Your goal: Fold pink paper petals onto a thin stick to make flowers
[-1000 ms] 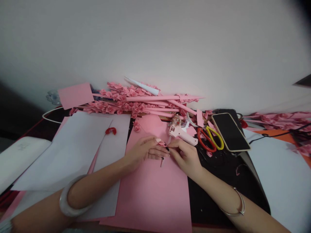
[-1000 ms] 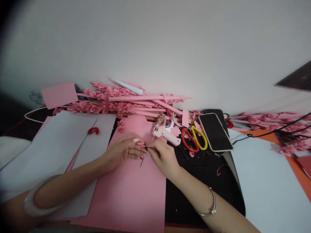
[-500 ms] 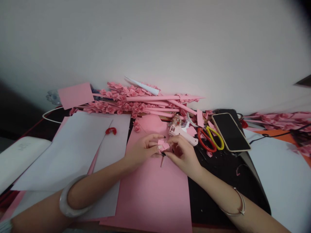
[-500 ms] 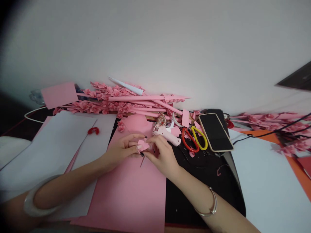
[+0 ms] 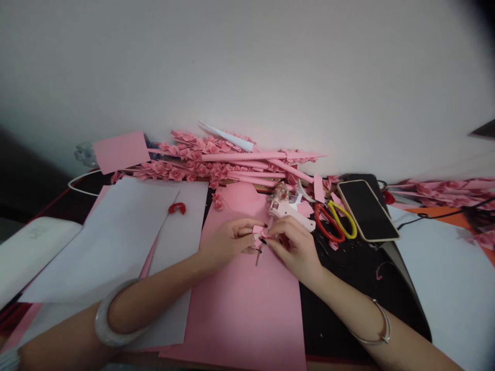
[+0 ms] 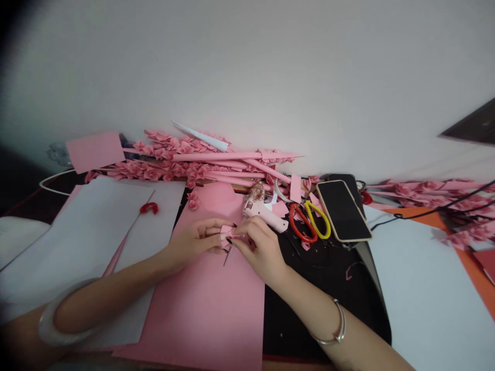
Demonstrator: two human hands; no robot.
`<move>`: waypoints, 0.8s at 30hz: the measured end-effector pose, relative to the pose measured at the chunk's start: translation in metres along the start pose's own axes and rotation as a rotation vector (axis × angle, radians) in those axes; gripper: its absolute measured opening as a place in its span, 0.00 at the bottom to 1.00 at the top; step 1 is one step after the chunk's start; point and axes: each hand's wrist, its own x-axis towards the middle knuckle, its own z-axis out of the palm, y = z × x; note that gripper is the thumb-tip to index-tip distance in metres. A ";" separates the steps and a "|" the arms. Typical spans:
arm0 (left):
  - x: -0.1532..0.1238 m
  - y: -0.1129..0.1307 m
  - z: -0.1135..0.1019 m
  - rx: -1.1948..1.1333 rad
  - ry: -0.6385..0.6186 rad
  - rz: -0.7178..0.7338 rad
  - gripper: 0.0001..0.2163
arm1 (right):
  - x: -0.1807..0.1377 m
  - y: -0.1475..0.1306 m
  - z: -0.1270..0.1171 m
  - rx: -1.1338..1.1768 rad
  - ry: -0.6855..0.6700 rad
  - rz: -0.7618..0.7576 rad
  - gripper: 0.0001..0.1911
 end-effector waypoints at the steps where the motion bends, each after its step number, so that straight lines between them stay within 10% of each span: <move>1: 0.000 0.000 0.000 -0.002 0.003 0.001 0.14 | 0.000 -0.001 0.000 -0.008 -0.001 -0.014 0.04; 24: -0.002 -0.006 0.001 0.104 -0.007 0.053 0.16 | -0.005 0.005 0.006 0.117 -0.048 0.227 0.07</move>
